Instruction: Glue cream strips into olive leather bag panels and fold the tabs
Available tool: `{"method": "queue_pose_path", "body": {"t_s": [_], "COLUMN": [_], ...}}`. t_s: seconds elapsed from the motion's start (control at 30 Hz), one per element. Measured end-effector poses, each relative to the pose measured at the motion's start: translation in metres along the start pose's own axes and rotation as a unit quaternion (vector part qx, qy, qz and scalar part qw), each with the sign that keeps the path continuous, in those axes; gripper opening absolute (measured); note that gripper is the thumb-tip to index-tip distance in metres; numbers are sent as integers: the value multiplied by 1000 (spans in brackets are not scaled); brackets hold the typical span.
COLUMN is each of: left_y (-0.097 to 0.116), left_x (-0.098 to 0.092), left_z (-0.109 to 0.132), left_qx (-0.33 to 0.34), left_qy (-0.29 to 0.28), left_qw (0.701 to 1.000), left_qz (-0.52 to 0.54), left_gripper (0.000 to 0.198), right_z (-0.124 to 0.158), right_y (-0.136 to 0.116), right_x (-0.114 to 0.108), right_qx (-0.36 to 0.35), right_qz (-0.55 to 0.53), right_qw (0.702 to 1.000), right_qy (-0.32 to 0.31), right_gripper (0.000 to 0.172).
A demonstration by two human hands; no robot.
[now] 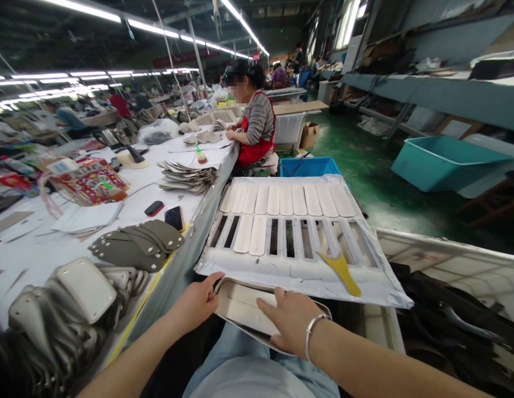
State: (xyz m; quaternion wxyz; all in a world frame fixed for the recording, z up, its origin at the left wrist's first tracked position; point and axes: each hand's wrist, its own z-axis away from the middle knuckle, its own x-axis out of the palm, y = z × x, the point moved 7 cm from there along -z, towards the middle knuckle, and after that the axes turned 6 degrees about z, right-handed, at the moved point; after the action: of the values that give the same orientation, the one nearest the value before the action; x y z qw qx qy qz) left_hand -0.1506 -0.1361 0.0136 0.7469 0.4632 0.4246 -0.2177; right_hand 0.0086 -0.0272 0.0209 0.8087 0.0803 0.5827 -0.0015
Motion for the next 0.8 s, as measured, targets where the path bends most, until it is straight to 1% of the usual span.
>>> {"method": "queue_pose_path", "body": {"t_s": [0.07,0.1,0.13,0.17,0.2,0.23,0.3,0.37,0.4,0.43,0.5,0.53,0.57,0.6,0.63,0.67,0.7,0.73,0.77,0.8], "left_y": [21,35,51,67,82,93,105,107,106,104,102,103,104,107,111,115,120,125,129,133], "left_x": [-7,-9,-8,-2,8,20,43,56,59,61,62,62,63,64,66,69,72,76,79,82], "left_z": [0,1,2,4,7,10,13,11,10,8,7,6,6,6,6,6,6,5,4,3], "left_qx": [56,99,148,200,248,289,338,348,345,340,329,324,321,320,323,327,332,338,347,355], "left_qy": [11,22,21,0,-41,-90,-169,-200,-208,-215,-225,-223,-221,-218,-217,-219,-225,-233,-242,-250], "left_qw": [997,993,986,977,964,948,917,903,903,903,906,909,911,911,910,907,902,896,889,883], "left_qz": [-44,-60,-70,-77,-85,-98,-130,-152,-154,-151,-142,-140,-139,-140,-145,-153,-162,-171,-177,-181], "left_gripper": [44,37,29,24,22,25,39,48,50,50,52,58,67,77,86,92,95,95,94,93], "right_z": [0,0,1,1,1,1,0,1,3,8,27,40,53,64,73,81,88,91,92,91], "right_y": [2,3,5,6,7,8,12,24,37,55,95,111,121,122,116,104,92,81,74,71], "right_x": [0,1,1,1,1,0,-4,-11,-13,-13,-6,1,12,26,44,61,75,85,91,93], "right_qx": [-3,-5,-6,-6,-5,-6,-14,-23,0,49,187,246,284,294,284,272,263,257,256,258], "right_qz": [-21,-30,-38,-45,-53,-62,-92,-159,-207,-252,-310,-317,-329,-364,-425,-496,-557,-601,-623,-621], "right_qw": [1000,999,999,999,998,998,996,987,978,966,932,916,901,883,854,809,759,719,700,708], "right_qy": [-12,-13,-15,-16,-15,-14,-13,-6,-2,7,25,26,9,-33,-95,-160,-211,-238,-238,-217], "right_gripper": [70,70,71,71,71,70,72,80,79,73,51,38,35,35,39,44,48,51,53,53]}}
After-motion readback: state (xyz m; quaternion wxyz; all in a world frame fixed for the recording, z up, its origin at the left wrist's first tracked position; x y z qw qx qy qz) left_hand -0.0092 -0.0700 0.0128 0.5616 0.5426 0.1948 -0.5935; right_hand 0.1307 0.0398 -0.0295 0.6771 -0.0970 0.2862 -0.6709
